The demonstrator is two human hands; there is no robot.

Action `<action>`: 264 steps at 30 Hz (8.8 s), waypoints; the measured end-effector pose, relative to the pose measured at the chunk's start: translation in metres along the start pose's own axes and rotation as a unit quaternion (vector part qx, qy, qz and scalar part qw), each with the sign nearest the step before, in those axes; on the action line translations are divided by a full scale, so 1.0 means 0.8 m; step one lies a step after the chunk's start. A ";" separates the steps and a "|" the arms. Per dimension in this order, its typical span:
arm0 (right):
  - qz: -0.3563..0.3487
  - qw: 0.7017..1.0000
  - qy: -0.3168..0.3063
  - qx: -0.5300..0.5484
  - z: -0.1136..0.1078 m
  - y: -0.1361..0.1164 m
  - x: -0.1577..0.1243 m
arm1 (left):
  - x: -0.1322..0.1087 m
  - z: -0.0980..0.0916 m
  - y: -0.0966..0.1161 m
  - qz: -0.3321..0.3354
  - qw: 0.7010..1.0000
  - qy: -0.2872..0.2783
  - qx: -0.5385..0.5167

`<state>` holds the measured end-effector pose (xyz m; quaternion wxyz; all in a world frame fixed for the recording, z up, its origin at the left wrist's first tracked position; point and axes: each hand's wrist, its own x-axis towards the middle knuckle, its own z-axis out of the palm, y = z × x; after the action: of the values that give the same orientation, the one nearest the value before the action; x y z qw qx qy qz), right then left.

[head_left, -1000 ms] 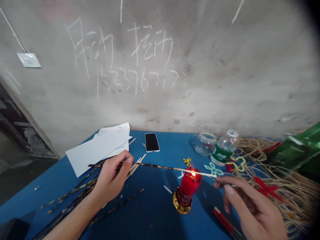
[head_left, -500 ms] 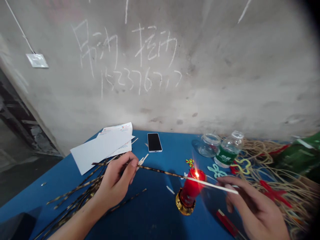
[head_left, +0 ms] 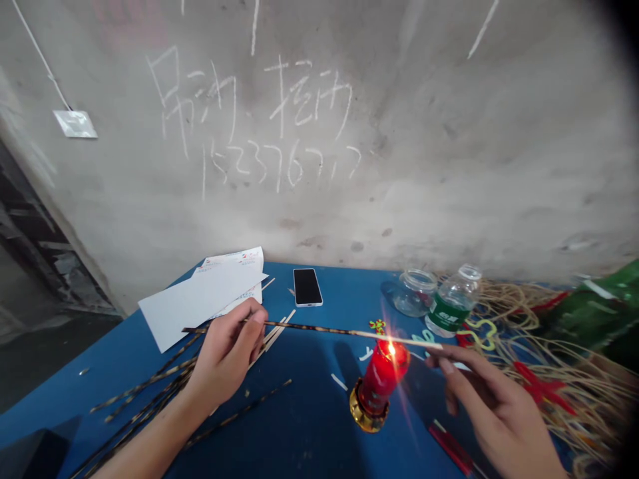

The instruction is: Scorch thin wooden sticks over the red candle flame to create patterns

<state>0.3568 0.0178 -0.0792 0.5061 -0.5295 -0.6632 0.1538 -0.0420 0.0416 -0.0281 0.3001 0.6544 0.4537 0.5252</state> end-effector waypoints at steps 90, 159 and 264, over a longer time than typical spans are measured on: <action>0.084 0.994 0.011 0.068 0.008 -0.013 -0.003 | 0.022 -0.029 -0.031 -0.055 0.998 0.027 0.000; 0.056 0.997 -0.026 0.036 0.002 0.004 -0.002 | 0.023 -0.025 -0.018 -0.038 0.998 0.020 0.046; -0.017 0.994 -0.020 0.103 -0.008 -0.032 -0.007 | 0.013 0.002 -0.001 -0.072 0.996 -0.055 -0.012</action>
<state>0.3476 0.0009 -0.0601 0.5472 -0.4599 -0.6629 0.2228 -0.0403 0.0513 -0.0250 0.3691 0.6442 0.4764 0.4710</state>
